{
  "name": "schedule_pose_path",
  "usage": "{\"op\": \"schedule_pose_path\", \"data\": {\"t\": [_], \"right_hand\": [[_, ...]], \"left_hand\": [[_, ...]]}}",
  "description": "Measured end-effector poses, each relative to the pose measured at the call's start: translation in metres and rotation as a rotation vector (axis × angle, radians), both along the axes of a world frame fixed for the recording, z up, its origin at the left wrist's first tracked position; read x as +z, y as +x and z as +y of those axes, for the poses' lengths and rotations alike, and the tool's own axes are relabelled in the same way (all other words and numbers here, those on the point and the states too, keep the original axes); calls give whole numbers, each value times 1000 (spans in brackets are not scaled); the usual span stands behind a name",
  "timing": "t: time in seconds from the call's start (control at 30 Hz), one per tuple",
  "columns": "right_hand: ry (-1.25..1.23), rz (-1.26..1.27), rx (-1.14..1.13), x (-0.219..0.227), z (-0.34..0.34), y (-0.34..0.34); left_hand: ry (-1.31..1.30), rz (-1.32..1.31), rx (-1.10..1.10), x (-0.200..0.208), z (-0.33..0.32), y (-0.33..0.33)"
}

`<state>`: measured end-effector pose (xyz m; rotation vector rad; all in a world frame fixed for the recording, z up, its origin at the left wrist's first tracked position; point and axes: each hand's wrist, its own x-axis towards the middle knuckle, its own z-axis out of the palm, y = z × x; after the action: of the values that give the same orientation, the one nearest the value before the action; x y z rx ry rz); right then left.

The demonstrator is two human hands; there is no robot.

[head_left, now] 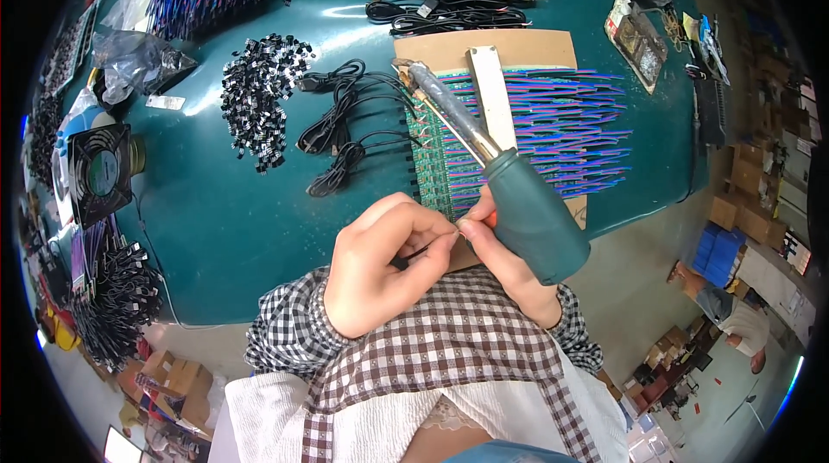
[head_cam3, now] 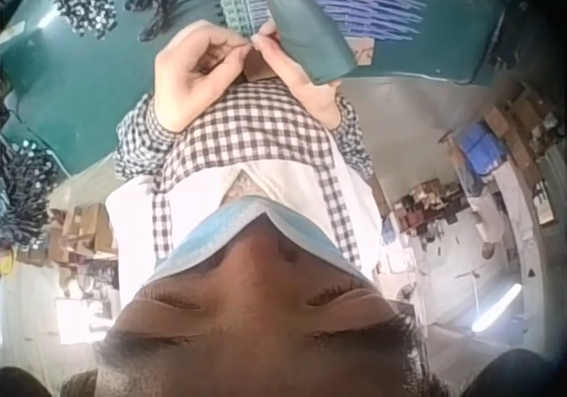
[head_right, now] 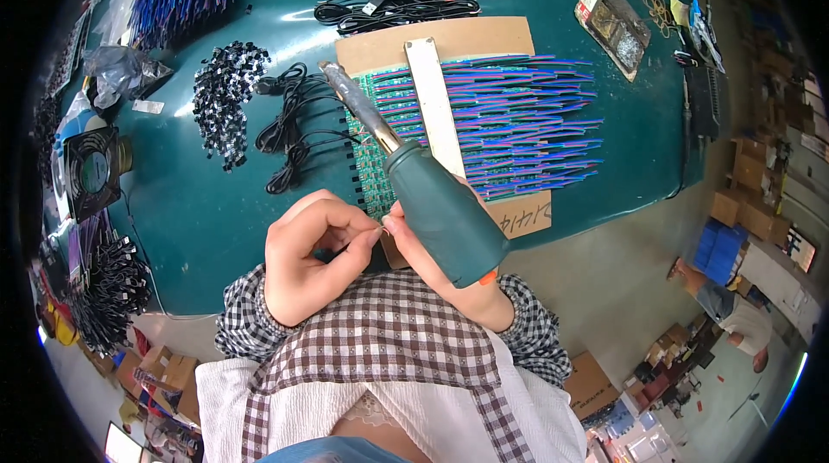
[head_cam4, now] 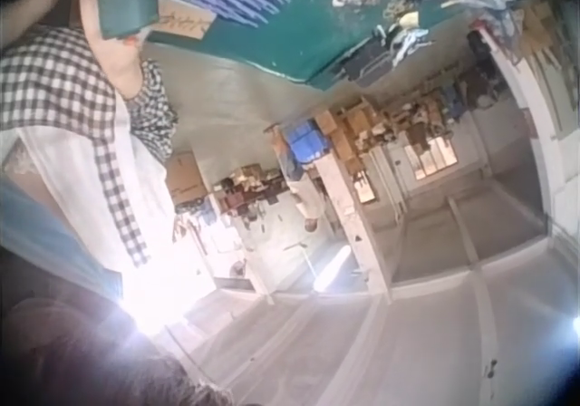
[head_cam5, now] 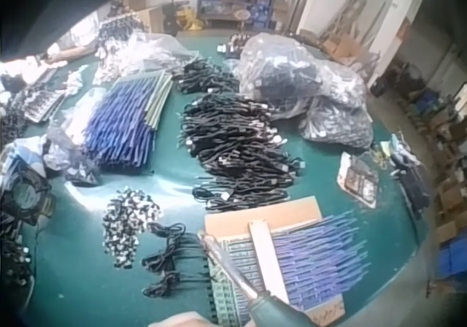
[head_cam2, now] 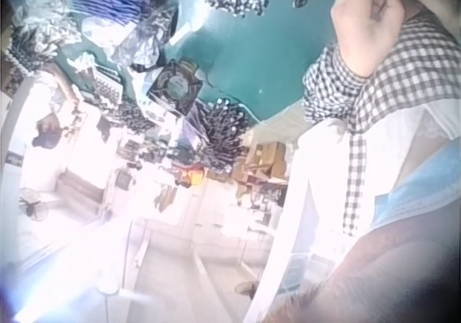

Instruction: The person solders cables onto circuit boards using a soldering iron, taking individual cables from the workbench and soldering their exposed wire ends to the boards.

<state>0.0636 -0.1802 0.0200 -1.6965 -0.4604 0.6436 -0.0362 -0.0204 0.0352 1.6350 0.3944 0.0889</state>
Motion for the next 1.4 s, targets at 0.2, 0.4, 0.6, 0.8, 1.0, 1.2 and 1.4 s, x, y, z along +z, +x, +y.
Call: {"op": "schedule_pose_path", "data": {"t": [0.2,0.4,0.6,0.8,1.0,1.2,1.4], "right_hand": [[-109,122,-16,2,-9,3],[-217,137,-9,18,-29,8],[-167,321,-150,29,-47,-1],[-11,368,-187,25,-57,-7],[-26,184,-63,19,-42,1],[-274,-366,129,14,-10,9],[-310,-347,93,12,-16,7]], "left_hand": [[-181,88,270,-16,0,6],[67,152,299,-46,10,29],[272,156,264,-50,8,39],[295,137,263,-48,8,38],[-245,157,143,-17,8,23],[-509,122,7,-4,0,15],[-455,41,27,-5,-8,11]]}}
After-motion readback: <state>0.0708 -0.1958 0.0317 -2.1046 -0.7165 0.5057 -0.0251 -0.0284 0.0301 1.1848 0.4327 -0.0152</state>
